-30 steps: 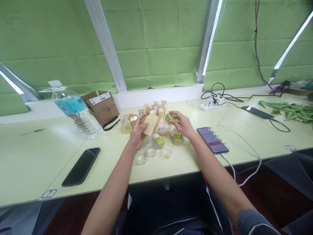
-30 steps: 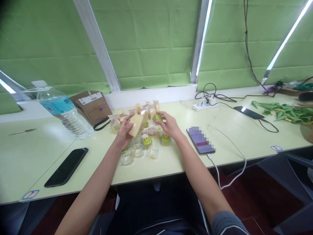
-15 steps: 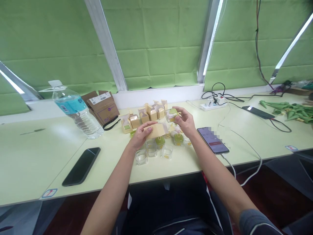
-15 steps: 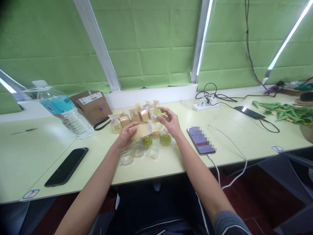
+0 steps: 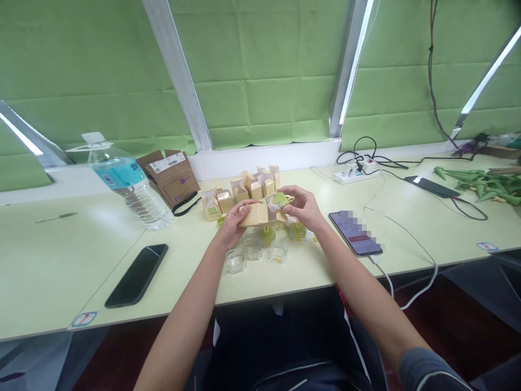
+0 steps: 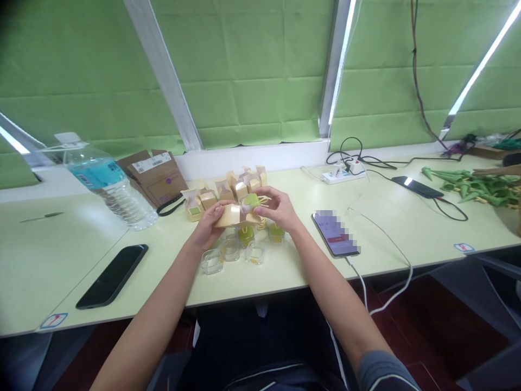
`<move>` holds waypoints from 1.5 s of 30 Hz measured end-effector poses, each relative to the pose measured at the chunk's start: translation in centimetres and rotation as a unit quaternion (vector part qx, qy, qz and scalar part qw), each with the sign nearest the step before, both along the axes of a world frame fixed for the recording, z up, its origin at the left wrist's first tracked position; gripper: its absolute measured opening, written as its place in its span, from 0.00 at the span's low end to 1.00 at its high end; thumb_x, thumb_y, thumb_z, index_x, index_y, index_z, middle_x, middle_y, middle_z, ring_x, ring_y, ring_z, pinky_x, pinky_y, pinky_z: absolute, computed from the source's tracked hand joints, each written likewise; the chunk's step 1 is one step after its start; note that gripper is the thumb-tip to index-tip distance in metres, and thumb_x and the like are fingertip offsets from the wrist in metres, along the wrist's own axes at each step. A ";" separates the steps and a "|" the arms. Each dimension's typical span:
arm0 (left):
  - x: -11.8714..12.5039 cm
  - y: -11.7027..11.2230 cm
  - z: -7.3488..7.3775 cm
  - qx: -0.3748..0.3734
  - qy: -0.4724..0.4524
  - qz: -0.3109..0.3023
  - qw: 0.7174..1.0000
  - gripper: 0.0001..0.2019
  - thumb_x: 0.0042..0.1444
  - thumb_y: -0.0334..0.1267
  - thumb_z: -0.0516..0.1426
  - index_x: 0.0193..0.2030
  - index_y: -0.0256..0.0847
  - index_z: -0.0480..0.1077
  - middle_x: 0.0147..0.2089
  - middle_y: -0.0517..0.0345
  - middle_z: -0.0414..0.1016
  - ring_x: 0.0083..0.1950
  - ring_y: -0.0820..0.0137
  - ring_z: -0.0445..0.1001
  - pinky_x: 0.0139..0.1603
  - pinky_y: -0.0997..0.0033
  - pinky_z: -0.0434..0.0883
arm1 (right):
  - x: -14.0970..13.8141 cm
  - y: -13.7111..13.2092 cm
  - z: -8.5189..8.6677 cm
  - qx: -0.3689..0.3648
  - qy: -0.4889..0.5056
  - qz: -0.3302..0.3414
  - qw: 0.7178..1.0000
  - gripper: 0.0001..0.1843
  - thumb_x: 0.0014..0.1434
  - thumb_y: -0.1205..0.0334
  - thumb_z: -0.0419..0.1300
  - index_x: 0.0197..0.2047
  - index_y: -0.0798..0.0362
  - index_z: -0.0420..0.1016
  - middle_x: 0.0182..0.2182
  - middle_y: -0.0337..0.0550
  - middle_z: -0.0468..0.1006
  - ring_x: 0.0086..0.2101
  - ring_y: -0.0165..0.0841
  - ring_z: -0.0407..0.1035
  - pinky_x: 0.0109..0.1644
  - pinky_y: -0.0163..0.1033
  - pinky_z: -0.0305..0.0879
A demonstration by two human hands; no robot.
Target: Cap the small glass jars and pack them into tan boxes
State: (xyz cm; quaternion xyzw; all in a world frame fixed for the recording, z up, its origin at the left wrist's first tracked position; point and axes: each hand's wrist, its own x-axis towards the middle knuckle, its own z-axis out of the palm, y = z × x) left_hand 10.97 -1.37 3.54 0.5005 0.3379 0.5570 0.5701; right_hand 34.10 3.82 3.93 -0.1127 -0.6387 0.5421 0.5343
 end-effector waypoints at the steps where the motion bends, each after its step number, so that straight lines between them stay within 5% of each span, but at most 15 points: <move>1: 0.0 0.0 0.1 -0.001 -0.007 0.007 1.000 0.18 0.57 0.48 0.66 0.49 0.39 0.76 0.45 0.53 0.77 0.41 0.69 0.74 0.37 0.75 0.71 | 0.1 -0.1 0.1 -0.004 -0.005 0.001 1.000 0.27 0.46 0.54 0.77 0.49 0.49 0.78 0.44 0.44 0.81 0.38 0.35 0.78 0.42 0.39 0.76; 16: 0.4 0.0 0.0 0.000 -0.020 0.021 1.000 0.20 0.53 0.51 0.68 0.46 0.39 0.75 0.39 0.56 0.76 0.35 0.73 0.73 0.32 0.78 0.69 | 0.2 0.0 0.0 -0.021 -0.070 0.006 0.997 0.30 0.46 0.52 0.77 0.52 0.49 0.80 0.42 0.44 0.81 0.41 0.37 0.77 0.45 0.41 0.75; 30: 0.3 0.2 -0.5 -0.002 0.021 0.006 1.000 0.27 0.47 0.54 0.71 0.47 0.40 0.74 0.40 0.56 0.77 0.35 0.72 0.75 0.32 0.77 0.70 | 0.0 0.3 0.0 -0.050 -0.066 0.041 0.996 0.26 0.49 0.43 0.74 0.41 0.50 0.71 0.51 0.50 0.81 0.44 0.37 0.78 0.49 0.45 0.75; 45: 0.3 0.2 -0.6 0.020 0.058 0.004 0.998 0.23 0.48 0.52 0.70 0.46 0.39 0.76 0.43 0.53 0.79 0.37 0.70 0.75 0.35 0.75 0.71 | 0.0 0.6 -0.5 -0.055 -0.038 -0.001 0.998 0.18 0.44 0.55 0.78 0.27 0.54 0.75 0.39 0.44 0.81 0.41 0.35 0.76 0.46 0.43 0.74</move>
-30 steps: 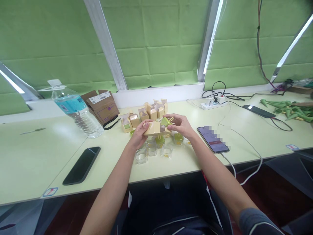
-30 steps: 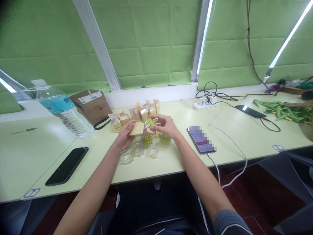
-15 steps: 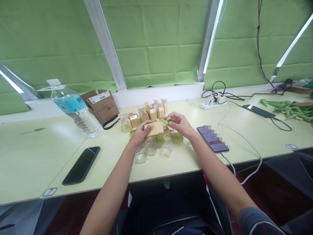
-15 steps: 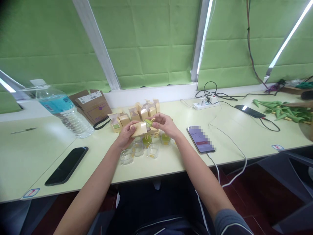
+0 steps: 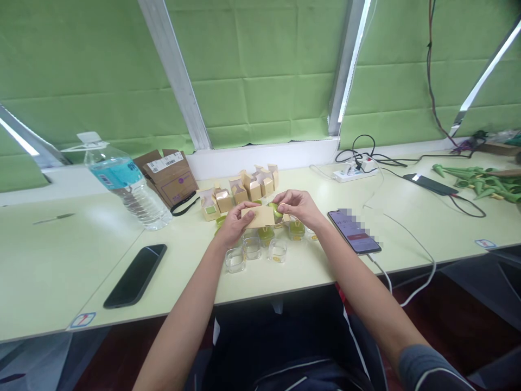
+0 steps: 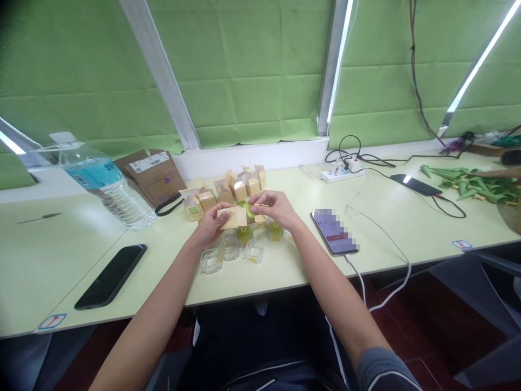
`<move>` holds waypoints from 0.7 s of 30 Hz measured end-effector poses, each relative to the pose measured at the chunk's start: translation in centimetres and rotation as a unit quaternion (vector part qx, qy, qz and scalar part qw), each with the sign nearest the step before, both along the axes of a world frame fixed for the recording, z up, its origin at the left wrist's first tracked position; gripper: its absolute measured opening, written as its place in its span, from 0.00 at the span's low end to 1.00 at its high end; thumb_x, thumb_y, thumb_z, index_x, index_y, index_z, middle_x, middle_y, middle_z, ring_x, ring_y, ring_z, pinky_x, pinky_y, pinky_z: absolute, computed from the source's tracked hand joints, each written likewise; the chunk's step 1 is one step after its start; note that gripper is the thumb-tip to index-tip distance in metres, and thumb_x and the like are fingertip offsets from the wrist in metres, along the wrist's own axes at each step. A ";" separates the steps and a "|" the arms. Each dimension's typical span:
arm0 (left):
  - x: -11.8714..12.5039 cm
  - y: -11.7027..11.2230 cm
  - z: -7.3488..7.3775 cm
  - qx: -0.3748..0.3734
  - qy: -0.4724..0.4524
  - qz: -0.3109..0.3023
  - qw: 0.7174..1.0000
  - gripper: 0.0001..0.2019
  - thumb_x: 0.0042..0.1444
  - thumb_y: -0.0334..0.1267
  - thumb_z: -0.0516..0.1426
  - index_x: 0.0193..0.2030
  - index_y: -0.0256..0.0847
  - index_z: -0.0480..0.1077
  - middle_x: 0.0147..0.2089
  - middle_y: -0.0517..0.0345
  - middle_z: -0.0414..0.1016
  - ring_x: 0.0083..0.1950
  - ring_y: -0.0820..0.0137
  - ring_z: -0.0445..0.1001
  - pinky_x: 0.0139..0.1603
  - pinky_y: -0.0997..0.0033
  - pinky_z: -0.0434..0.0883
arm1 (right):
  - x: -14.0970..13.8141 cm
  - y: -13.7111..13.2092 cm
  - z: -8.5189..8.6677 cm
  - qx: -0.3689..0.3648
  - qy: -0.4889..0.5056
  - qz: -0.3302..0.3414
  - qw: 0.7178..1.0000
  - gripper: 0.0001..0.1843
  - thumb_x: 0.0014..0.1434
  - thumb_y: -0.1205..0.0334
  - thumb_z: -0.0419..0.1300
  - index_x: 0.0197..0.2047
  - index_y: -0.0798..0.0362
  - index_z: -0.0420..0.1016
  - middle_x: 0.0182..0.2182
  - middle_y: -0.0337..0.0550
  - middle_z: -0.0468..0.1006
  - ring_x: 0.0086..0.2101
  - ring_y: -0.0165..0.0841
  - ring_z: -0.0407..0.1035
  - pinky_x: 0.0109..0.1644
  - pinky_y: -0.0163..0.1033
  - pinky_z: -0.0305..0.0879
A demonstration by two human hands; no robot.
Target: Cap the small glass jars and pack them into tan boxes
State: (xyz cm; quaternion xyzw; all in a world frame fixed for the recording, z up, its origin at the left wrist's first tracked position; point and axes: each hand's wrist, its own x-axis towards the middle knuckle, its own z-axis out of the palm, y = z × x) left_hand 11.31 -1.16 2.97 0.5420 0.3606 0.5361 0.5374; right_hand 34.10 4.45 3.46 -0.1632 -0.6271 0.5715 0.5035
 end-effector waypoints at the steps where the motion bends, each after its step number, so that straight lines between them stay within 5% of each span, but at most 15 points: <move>1: 0.0 0.0 0.0 0.002 -0.002 0.003 1.000 0.23 0.48 0.52 0.70 0.45 0.39 0.76 0.43 0.53 0.79 0.37 0.70 0.75 0.35 0.75 0.71 | 0.0 0.0 0.0 0.003 -0.003 -0.003 1.000 0.18 0.44 0.55 0.78 0.27 0.54 0.75 0.39 0.43 0.81 0.42 0.35 0.76 0.46 0.43 0.74; 15: 0.1 0.1 0.0 -0.008 0.001 0.018 1.000 0.24 0.49 0.54 0.69 0.45 0.38 0.74 0.41 0.57 0.77 0.36 0.74 0.72 0.35 0.78 0.68 | -0.4 -0.5 0.0 0.073 -0.079 -0.014 0.994 0.12 0.42 0.55 0.78 0.28 0.50 0.83 0.44 0.45 0.80 0.48 0.37 0.74 0.58 0.48 0.71; 21: 0.0 0.3 -0.1 -0.011 0.012 0.012 1.000 0.24 0.50 0.54 0.69 0.45 0.39 0.74 0.43 0.55 0.77 0.38 0.72 0.73 0.36 0.76 0.68 | 0.0 0.0 -0.1 0.126 -0.144 -0.004 0.982 0.07 0.52 0.53 0.73 0.32 0.46 0.87 0.48 0.45 0.81 0.52 0.39 0.74 0.62 0.50 0.67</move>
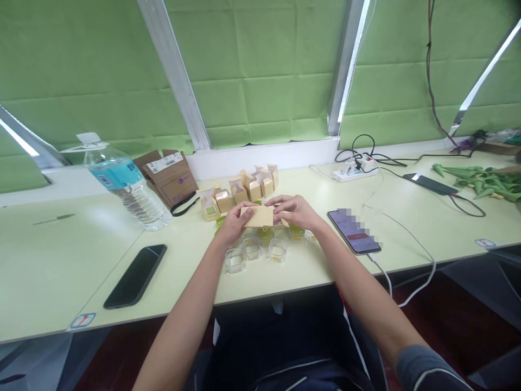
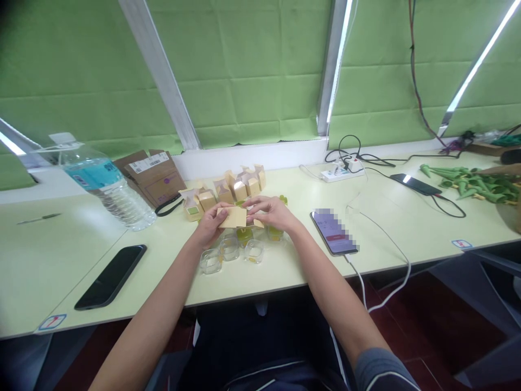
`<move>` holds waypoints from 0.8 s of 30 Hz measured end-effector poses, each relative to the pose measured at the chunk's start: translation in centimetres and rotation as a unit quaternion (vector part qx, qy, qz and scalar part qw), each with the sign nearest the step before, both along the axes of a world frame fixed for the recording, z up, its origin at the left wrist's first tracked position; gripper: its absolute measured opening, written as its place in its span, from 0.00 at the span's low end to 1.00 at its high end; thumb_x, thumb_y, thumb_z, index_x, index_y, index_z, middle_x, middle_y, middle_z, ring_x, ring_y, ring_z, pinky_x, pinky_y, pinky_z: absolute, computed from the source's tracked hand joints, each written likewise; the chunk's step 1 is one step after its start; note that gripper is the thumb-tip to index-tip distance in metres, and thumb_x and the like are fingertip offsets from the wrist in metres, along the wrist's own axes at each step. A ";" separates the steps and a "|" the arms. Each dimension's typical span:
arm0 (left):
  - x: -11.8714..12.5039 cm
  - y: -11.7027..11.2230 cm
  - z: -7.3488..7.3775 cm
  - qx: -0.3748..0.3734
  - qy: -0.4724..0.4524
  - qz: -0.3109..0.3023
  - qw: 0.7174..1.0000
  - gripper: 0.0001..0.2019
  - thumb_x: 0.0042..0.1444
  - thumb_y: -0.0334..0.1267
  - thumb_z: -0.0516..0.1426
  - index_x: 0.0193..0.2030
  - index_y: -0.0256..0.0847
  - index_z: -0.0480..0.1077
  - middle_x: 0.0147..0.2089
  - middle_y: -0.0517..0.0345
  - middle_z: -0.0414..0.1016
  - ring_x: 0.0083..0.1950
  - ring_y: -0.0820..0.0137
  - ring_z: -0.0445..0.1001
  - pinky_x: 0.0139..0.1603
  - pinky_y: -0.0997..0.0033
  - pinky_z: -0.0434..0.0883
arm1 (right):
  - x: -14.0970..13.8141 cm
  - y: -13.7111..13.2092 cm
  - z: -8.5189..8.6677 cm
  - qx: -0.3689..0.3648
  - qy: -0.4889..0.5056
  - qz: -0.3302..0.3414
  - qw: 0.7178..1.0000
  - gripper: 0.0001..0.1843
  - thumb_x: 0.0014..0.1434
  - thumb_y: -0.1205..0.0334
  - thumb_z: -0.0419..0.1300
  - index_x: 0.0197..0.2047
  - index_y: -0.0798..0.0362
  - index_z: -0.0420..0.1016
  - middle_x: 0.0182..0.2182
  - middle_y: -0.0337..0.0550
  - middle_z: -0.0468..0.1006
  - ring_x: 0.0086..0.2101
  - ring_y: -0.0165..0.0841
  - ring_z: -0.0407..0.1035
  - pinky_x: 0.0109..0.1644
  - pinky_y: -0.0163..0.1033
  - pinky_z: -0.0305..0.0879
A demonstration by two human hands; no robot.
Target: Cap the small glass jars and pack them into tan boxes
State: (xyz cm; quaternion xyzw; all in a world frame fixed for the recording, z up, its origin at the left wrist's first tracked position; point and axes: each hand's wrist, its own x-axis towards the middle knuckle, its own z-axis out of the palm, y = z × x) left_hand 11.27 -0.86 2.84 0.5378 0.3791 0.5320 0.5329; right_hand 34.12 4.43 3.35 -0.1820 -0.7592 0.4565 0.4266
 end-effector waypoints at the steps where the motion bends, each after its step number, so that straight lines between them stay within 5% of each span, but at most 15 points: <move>1: 0.0 0.0 0.0 0.001 0.002 -0.002 1.000 0.23 0.50 0.54 0.68 0.45 0.39 0.74 0.43 0.55 0.78 0.38 0.71 0.73 0.36 0.76 0.68 | 0.0 0.0 0.0 0.009 -0.012 0.007 1.000 0.08 0.54 0.52 0.72 0.32 0.46 0.87 0.49 0.45 0.81 0.53 0.40 0.73 0.62 0.50 0.66; 6: 0.1 -0.1 0.1 -0.002 -0.007 -0.007 1.000 0.21 0.51 0.54 0.68 0.42 0.38 0.74 0.38 0.58 0.76 0.35 0.74 0.71 0.34 0.78 0.66 | -0.1 -0.2 0.0 0.018 -0.017 0.026 0.999 0.12 0.59 0.49 0.68 0.34 0.47 0.86 0.52 0.45 0.80 0.55 0.40 0.72 0.63 0.49 0.66; 13: 0.2 -0.1 0.2 -0.017 -0.063 0.021 0.998 0.21 0.51 0.52 0.69 0.41 0.38 0.73 0.34 0.62 0.71 0.31 0.77 0.67 0.30 0.81 0.66 | -0.2 -0.3 0.2 -0.010 0.063 -0.040 0.997 0.20 0.61 0.45 0.65 0.50 0.47 0.81 0.45 0.44 0.83 0.46 0.36 0.77 0.54 0.45 0.73; 20: 0.0 0.4 0.1 -0.011 -0.120 0.061 0.991 0.20 0.51 0.51 0.69 0.42 0.38 0.74 0.36 0.60 0.74 0.32 0.77 0.70 0.32 0.81 0.69 | 0.0 0.2 -0.1 -0.006 0.088 -0.091 0.992 0.23 0.63 0.39 0.61 0.46 0.49 0.81 0.37 0.43 0.82 0.40 0.34 0.76 0.48 0.41 0.74; 24: 0.1 0.6 -0.1 0.000 -0.140 0.069 0.988 0.20 0.52 0.51 0.69 0.43 0.38 0.74 0.38 0.59 0.76 0.34 0.76 0.72 0.34 0.80 0.71 | -0.1 0.0 -0.2 0.014 0.046 -0.090 0.995 0.24 0.56 0.41 0.67 0.49 0.49 0.81 0.43 0.44 0.81 0.45 0.37 0.75 0.49 0.42 0.75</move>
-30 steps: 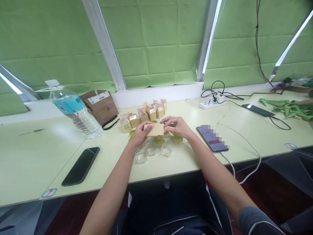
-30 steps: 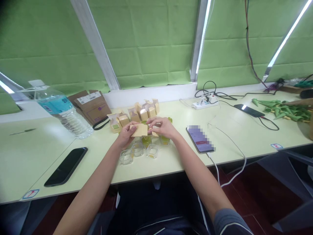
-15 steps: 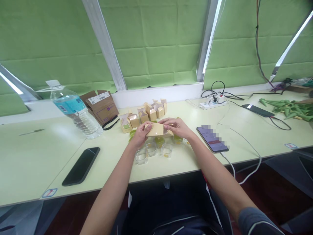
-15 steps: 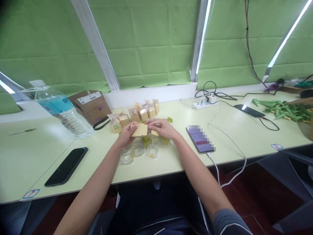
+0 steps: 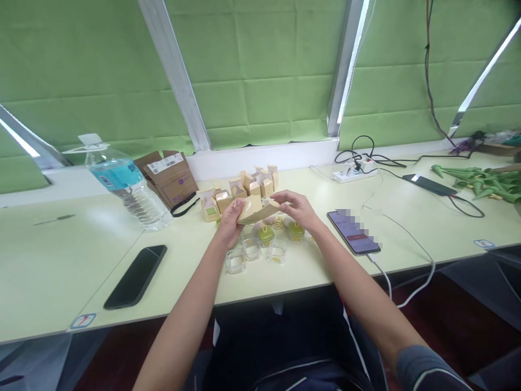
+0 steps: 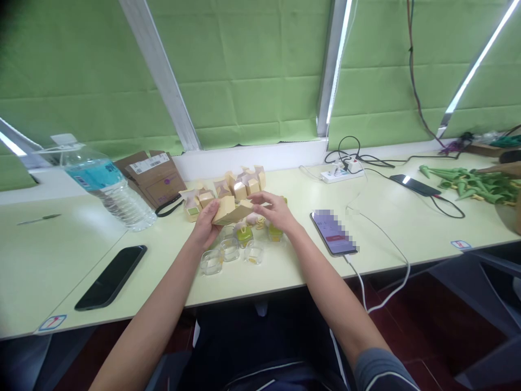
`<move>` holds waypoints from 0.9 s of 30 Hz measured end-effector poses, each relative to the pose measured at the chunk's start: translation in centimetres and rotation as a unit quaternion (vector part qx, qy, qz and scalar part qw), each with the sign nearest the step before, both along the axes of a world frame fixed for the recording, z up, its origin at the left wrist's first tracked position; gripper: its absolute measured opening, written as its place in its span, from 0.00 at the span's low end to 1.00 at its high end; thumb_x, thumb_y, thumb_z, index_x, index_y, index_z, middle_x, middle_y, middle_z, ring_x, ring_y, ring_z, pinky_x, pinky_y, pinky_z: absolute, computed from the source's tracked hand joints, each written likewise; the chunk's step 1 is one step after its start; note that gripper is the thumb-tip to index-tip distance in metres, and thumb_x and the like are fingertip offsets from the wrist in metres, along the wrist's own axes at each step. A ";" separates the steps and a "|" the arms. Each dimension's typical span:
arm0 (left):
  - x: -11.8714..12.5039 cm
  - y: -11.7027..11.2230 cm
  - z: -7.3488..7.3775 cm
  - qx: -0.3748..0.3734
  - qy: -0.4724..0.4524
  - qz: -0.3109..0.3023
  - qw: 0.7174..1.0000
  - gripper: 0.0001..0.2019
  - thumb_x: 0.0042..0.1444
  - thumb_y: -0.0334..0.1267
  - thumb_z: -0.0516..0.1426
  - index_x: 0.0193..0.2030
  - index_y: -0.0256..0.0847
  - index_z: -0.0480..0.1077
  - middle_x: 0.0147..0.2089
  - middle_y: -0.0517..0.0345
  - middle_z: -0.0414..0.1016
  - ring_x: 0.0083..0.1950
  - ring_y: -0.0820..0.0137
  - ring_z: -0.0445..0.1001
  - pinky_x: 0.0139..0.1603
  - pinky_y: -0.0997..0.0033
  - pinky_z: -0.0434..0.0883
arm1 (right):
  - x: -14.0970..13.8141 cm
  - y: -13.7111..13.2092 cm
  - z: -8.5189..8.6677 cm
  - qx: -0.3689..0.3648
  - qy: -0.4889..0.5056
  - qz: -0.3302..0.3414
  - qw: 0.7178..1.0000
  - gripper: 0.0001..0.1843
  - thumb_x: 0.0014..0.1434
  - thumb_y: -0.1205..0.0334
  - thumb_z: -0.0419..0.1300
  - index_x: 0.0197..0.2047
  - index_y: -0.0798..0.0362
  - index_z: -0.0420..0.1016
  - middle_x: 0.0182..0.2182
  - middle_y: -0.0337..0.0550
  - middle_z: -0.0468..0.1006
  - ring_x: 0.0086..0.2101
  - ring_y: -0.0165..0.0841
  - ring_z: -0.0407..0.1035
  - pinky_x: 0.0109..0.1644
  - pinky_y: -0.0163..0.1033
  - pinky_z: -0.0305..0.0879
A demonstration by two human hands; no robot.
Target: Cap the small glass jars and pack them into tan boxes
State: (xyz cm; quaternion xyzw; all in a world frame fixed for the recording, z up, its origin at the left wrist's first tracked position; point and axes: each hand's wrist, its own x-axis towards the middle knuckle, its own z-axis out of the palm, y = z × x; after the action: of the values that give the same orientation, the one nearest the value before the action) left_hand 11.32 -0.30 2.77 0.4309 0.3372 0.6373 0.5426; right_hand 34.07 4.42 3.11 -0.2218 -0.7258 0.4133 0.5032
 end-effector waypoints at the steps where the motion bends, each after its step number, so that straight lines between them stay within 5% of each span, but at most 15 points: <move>1: 0.0 0.0 0.0 0.001 0.001 -0.002 1.000 0.20 0.52 0.51 0.68 0.43 0.38 0.74 0.38 0.59 0.77 0.34 0.76 0.73 0.35 0.80 0.71 | -0.1 -0.1 0.0 -0.003 -0.013 0.000 1.000 0.25 0.53 0.44 0.70 0.50 0.48 0.81 0.45 0.44 0.81 0.46 0.38 0.75 0.50 0.43 0.75; 5: 0.1 -0.1 0.0 0.003 0.014 -0.016 1.000 0.20 0.54 0.51 0.67 0.44 0.38 0.74 0.40 0.58 0.77 0.36 0.75 0.74 0.36 0.79 0.72 | -0.5 -0.5 -0.1 -0.010 -0.035 -0.009 0.999 0.31 0.44 0.51 0.76 0.52 0.48 0.81 0.49 0.44 0.81 0.49 0.40 0.76 0.54 0.46 0.75; 12: 0.1 -0.8 0.0 -0.003 0.064 -0.111 0.992 0.31 0.53 0.49 0.69 0.60 0.45 0.66 0.53 0.51 0.78 0.46 0.65 0.79 0.44 0.71 0.75 | -0.4 0.1 -0.3 -0.012 0.028 0.000 1.000 0.22 0.54 0.47 0.71 0.48 0.50 0.82 0.42 0.44 0.83 0.43 0.37 0.77 0.51 0.44 0.77; 16: 0.3 -1.2 0.3 0.029 0.118 -0.145 0.982 0.39 0.52 0.47 0.69 0.68 0.47 0.60 0.57 0.45 0.75 0.50 0.57 0.80 0.49 0.63 0.76 | -0.5 0.5 -0.6 -0.025 0.044 -0.024 0.998 0.26 0.52 0.46 0.72 0.51 0.50 0.78 0.41 0.45 0.82 0.45 0.39 0.77 0.47 0.43 0.77; 27: 0.3 -0.8 0.0 0.062 0.161 -0.048 0.984 0.38 0.47 0.46 0.71 0.63 0.46 0.63 0.59 0.45 0.74 0.58 0.57 0.76 0.50 0.66 0.76 | -0.3 -0.6 0.2 0.023 -0.005 -0.018 1.000 0.37 0.58 0.45 0.67 0.66 0.43 0.62 0.48 0.46 0.80 0.43 0.35 0.76 0.46 0.41 0.76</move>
State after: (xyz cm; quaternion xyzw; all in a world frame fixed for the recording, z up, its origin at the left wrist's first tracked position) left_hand 11.58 -1.08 2.77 0.5768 0.3588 0.5525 0.4830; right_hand 33.75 3.84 3.34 -0.2256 -0.7336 0.3864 0.5115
